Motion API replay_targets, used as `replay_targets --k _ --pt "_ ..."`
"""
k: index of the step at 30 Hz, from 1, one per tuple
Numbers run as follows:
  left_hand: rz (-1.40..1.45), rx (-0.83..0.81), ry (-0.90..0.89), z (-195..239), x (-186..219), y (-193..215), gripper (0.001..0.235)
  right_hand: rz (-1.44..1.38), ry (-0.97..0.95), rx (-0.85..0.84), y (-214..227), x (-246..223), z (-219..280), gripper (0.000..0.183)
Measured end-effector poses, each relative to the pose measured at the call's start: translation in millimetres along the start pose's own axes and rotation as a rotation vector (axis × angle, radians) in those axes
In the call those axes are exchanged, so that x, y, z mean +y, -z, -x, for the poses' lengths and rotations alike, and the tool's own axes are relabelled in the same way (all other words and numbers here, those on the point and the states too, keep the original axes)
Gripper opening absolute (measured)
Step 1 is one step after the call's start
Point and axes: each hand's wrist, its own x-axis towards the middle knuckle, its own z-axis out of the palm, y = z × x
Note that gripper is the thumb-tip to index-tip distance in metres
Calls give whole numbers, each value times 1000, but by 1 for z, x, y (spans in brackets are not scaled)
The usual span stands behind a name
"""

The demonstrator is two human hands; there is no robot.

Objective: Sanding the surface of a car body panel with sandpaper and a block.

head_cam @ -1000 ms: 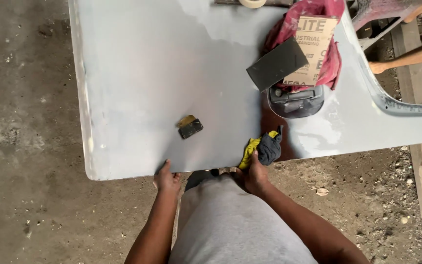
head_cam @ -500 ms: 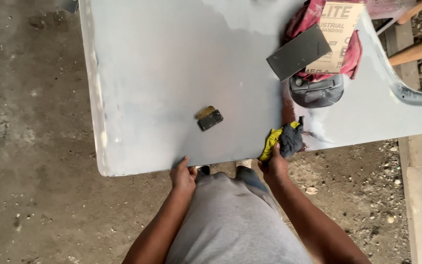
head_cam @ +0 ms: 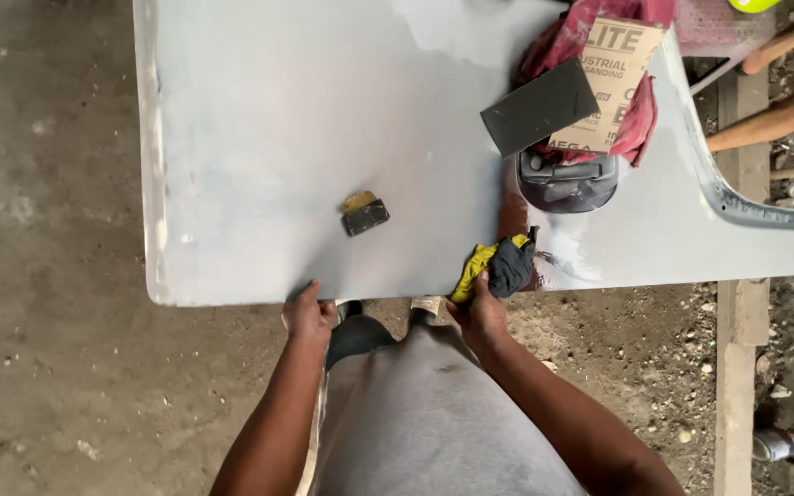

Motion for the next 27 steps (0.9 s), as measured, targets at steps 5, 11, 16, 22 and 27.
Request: replay_targets --k 5,11,16,22,27 --pt "-81 87 -37 5 5 -11 22 4 4 -93 0 5 -10 56" --pt "-165 110 -29 12 13 -2 25 -19 56 -26 -4 15 -12 55" --pt "-198 43 -25 17 10 -2 22 -4 118 -62 -1 19 -22 54" --pt "-479 -173 -48 34 21 17 27 366 88 -21 11 6 -11 65" --pt "-1207 -474 -258 64 42 -2 42 724 27 -89 11 -22 20 71"
